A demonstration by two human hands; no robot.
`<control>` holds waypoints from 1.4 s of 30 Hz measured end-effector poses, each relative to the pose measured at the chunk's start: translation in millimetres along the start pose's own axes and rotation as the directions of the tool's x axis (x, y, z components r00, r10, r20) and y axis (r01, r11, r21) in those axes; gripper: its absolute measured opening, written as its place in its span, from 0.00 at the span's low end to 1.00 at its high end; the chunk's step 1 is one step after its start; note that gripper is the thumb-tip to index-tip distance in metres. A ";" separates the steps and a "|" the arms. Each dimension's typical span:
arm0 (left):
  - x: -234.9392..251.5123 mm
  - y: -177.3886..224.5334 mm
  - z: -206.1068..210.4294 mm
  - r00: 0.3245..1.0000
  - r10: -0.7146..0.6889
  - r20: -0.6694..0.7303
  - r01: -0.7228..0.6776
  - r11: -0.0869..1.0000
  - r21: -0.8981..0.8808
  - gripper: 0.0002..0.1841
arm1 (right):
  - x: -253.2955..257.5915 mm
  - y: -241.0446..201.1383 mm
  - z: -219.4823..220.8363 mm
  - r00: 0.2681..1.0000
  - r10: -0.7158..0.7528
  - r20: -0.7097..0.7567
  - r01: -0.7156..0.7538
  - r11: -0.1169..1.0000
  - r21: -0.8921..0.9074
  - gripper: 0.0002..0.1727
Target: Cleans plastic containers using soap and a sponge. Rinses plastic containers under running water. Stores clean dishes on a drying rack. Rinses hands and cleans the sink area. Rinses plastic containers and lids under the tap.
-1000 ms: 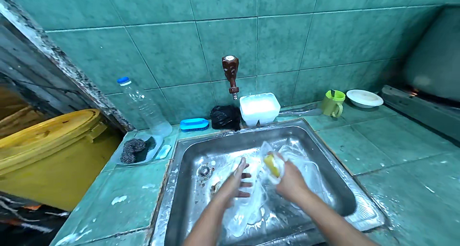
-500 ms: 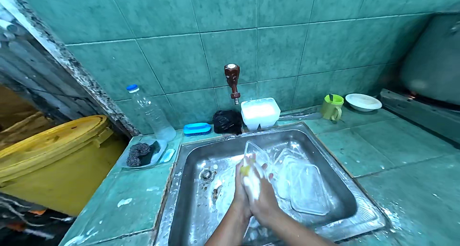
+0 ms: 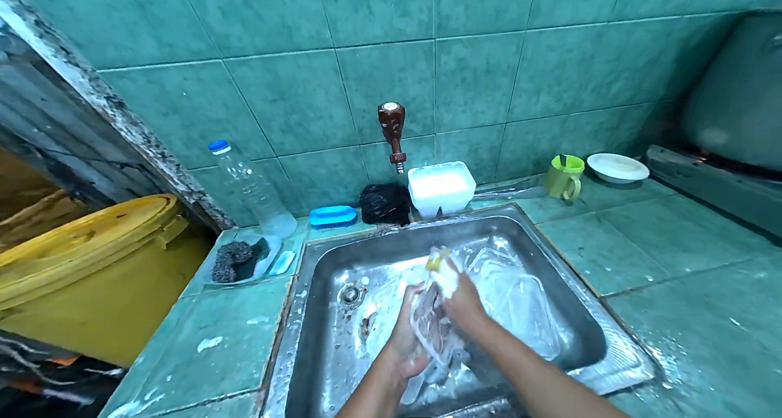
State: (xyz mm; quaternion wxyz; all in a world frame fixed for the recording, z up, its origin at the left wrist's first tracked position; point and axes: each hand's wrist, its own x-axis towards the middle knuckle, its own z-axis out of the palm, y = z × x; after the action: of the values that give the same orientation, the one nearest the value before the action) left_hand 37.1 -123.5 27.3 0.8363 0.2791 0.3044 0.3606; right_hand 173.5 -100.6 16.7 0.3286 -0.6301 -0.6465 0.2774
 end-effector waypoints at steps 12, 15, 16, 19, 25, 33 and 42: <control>11.1 24.1 -12.9 0.907 -0.023 -0.421 -0.054 0.984 -0.170 0.52 | -16.2 1.6 -23.0 0.827 -0.119 -0.550 0.164 0.986 0.033 0.29; 12.4 25.4 -7.7 0.807 0.039 -0.589 -0.219 0.946 -0.238 0.49 | -38.0 -2.2 -7.9 0.677 -0.425 -0.601 0.383 0.901 -0.206 0.22; 10.7 26.7 -5.2 0.792 0.065 -0.607 -0.265 0.932 -0.247 0.48 | -43.6 -1.6 -2.5 0.633 -0.512 -0.581 0.436 0.856 -0.279 0.19; 5.5 27.4 12.9 0.788 0.194 -0.585 -0.341 0.928 -0.150 0.36 | -64.3 -4.2 16.7 0.637 -0.644 -0.423 0.525 0.765 -0.373 0.14; -5.3 20.8 -13.9 0.952 0.260 -0.163 -0.294 0.925 -0.242 0.30 | -64.7 -45.5 -12.8 0.924 -0.328 0.197 0.324 0.945 0.056 0.27; -2.3 6.3 6.6 0.945 0.243 -0.219 -0.282 0.945 -0.167 0.32 | -43.4 -29.4 30.8 0.976 -0.185 0.116 0.167 0.974 0.152 0.33; 9.9 3.1 0.1 0.958 0.138 -0.251 -0.179 0.973 -0.147 0.32 | -35.4 -26.4 33.3 0.985 -0.041 0.168 0.026 0.995 0.094 0.34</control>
State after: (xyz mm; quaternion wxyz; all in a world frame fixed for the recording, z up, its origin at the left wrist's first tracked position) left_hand 41.3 -114.0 26.5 0.7825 0.1857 0.3478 0.4820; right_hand 130.7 -135.5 13.5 0.3057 -0.5775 -0.6692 0.3537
